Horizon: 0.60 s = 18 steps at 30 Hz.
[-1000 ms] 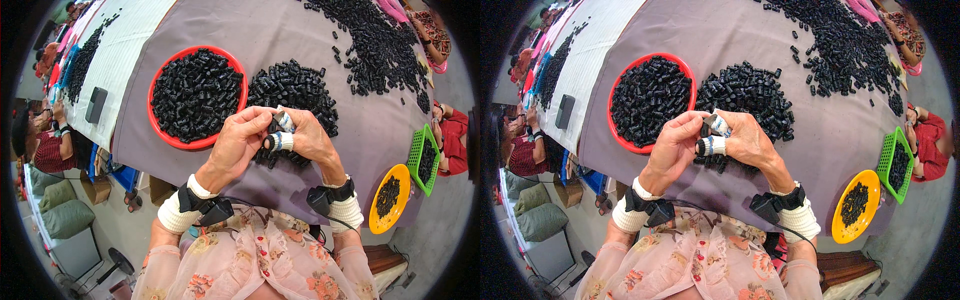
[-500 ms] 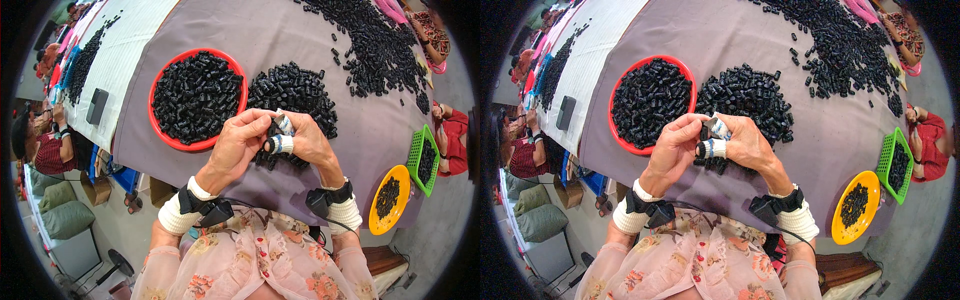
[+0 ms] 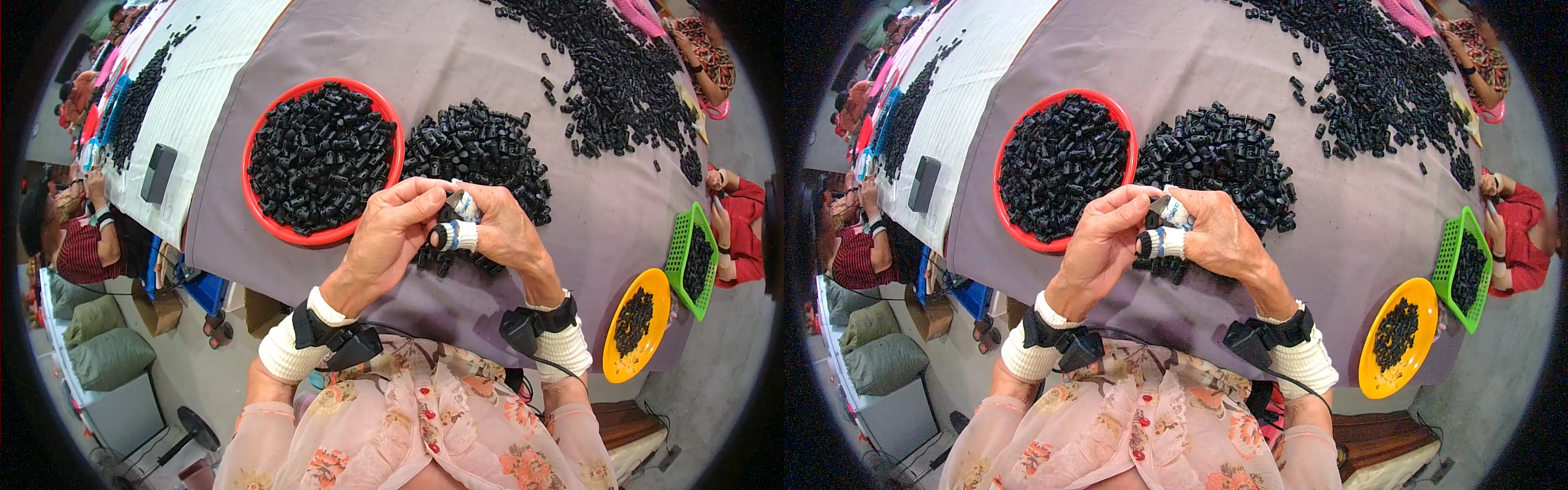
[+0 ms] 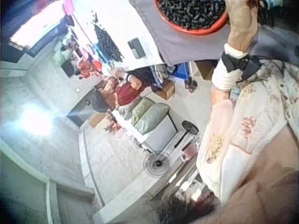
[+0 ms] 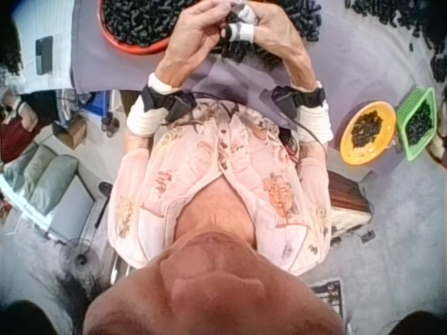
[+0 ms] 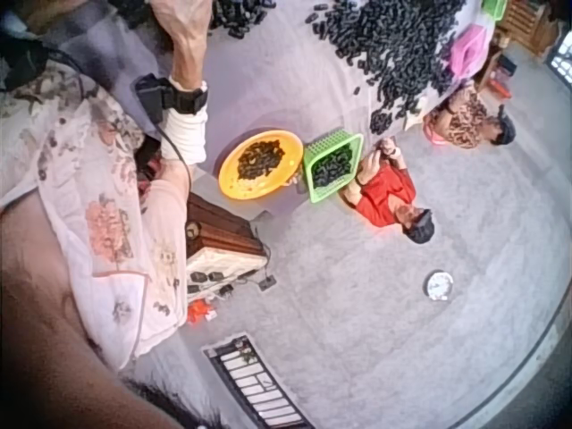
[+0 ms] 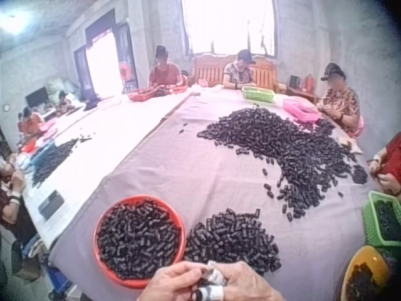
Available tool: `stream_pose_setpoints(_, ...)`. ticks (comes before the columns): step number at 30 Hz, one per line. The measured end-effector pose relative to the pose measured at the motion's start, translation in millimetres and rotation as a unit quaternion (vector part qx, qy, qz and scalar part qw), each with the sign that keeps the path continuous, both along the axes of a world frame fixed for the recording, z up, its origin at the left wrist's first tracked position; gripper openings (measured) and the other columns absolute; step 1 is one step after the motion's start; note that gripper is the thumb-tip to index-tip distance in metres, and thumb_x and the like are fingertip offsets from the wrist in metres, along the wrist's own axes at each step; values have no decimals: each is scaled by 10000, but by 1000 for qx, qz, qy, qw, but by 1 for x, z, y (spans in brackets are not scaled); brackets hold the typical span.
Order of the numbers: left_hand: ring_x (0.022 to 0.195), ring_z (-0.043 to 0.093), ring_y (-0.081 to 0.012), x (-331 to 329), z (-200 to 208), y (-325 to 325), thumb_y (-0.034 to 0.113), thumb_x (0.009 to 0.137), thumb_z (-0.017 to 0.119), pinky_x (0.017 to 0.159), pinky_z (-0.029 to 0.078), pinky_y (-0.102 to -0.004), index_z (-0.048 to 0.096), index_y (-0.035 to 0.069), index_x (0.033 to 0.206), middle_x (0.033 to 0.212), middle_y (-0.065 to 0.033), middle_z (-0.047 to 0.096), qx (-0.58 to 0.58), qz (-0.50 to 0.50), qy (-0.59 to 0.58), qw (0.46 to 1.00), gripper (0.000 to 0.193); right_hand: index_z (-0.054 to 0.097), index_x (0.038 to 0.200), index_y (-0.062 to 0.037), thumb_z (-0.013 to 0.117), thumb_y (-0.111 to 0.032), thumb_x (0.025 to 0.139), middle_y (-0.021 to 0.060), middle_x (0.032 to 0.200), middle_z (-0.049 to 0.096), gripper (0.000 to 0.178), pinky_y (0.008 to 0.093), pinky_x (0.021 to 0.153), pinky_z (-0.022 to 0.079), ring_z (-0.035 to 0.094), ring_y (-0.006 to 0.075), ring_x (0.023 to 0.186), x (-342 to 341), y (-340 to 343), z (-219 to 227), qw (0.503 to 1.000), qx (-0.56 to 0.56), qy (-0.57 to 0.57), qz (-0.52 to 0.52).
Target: Assembling or sorting small black shoe components at a production table.
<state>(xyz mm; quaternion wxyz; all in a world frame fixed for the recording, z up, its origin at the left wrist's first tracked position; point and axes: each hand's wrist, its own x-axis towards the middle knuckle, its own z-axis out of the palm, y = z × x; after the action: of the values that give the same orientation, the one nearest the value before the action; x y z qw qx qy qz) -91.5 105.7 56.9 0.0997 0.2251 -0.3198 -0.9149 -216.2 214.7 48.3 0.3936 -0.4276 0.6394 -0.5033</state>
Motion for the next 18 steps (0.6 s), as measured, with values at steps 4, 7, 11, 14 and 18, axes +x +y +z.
stream_pose_setpoints(4, 722, 527, -53, 1, -3, 0, 131, 896, 545, 634, 441, -194, 605, 2, 983, 876, -14, 603, -1, 4, 5, 1000, 167, 583, 862, -24, 732, -254, 707, 7, 613, 502, 315, 263, 544, 401, 421, 79, 584, 2, -1, 6, 1000, -11, 29, 1)
stream_pose_setpoints(7, 741, 539, -56, 0, -1, 0, 130, 897, 544, 632, 442, -194, 606, 0, 979, 882, -19, 605, -5, 0, 13, 1000, 165, 591, 904, -22, 724, -238, 711, 20, 617, 507, 319, 258, 551, 410, 427, 81, 583, 1, 0, 12, 999, 0, 48, 3)
stream_pose_setpoints(11, 758, 550, -61, -3, 1, 3, 130, 898, 543, 645, 450, -195, 605, -3, 979, 892, -25, 608, -23, 7, 13, 1000, 167, 594, 933, -22, 715, -221, 715, 38, 624, 508, 319, 252, 561, 414, 436, 75, 591, 0, -1, 16, 998, -3, 65, 5)
stream_pose_setpoints(14, 763, 556, -68, -4, -1, 2, 133, 897, 547, 671, 459, -197, 602, -8, 987, 898, -31, 611, -47, 13, 13, 999, 176, 591, 933, -13, 713, -228, 730, 10, 628, 514, 320, 252, 557, 405, 433, 74, 592, 3, -2, 15, 999, -9, 35, -8)
stream_pose_setpoints(18, 770, 560, -73, -2, -2, -2, 144, 906, 530, 688, 471, -207, 594, -16, 1006, 915, -44, 612, 8, 1, 35, 999, 199, 590, 867, -11, 733, -246, 723, -23, 642, 507, 311, 245, 558, 388, 426, 70, 601, 1, -1, 3, 1000, -13, -21, -14)
